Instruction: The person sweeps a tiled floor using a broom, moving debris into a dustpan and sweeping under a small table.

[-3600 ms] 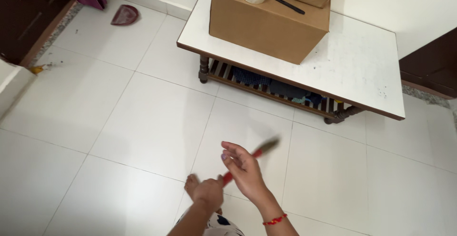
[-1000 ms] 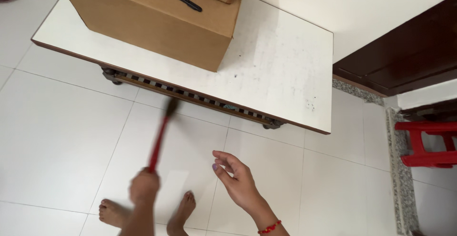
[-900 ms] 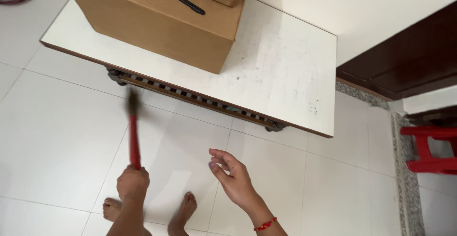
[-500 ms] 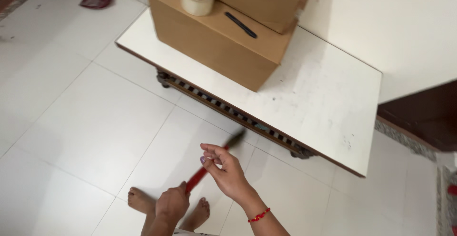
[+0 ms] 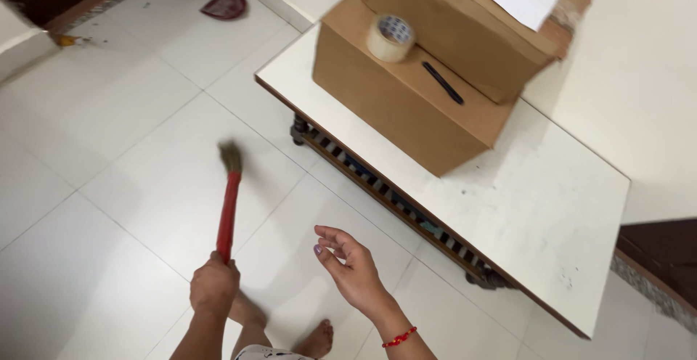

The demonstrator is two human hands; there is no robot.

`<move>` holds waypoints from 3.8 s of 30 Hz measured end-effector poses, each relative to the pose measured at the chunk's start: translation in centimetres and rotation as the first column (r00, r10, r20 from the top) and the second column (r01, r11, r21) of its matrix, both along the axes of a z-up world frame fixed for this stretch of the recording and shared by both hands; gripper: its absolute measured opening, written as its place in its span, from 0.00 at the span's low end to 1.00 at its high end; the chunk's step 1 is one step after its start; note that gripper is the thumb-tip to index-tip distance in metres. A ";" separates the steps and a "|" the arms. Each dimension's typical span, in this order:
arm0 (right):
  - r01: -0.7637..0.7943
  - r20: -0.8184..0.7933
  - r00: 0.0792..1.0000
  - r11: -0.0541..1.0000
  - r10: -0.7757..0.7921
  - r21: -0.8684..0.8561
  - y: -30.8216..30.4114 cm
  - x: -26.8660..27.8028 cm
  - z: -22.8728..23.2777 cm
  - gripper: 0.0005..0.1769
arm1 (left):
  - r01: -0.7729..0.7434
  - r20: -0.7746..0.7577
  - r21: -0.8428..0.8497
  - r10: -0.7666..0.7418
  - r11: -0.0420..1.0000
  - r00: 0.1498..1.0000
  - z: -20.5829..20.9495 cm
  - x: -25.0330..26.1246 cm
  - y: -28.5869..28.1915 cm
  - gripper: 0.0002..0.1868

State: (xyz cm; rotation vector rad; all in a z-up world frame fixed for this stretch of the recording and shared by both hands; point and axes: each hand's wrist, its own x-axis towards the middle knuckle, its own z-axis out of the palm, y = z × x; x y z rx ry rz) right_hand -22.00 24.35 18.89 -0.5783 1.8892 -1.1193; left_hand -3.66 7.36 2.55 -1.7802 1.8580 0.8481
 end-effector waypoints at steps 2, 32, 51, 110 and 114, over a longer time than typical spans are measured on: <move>-0.031 0.003 1.000 0.999 0.031 -0.017 -2.6 0.7 0.2 0.23 | 0.029 -0.020 0.017 -0.029 0.999 0.999 1.3 0.8 -0.8 0.22; -0.580 -0.059 0.814 0.808 0.577 -0.099 -33.1 13.9 3.7 0.25 | -0.659 0.010 0.112 0.662 0.744 0.749 -6.1 24.4 -15.5 0.23; -0.555 -0.035 0.831 0.826 0.555 -0.096 -42.0 -1.6 1.0 0.24 | -0.115 -0.167 0.012 0.115 0.993 0.979 0.4 -1.7 -26.0 0.21; -0.039 0.126 0.992 0.992 0.024 0.117 -59.3 -34.0 -14.6 0.23 | 0.442 -0.304 0.159 -0.383 0.883 0.872 -12.9 -45.0 -54.4 0.15; 0.017 0.115 0.992 0.974 -0.043 0.224 -58.3 -34.4 -15.3 0.23 | -0.067 -0.161 0.301 0.120 0.951 0.980 -13.9 -40.4 -56.5 0.18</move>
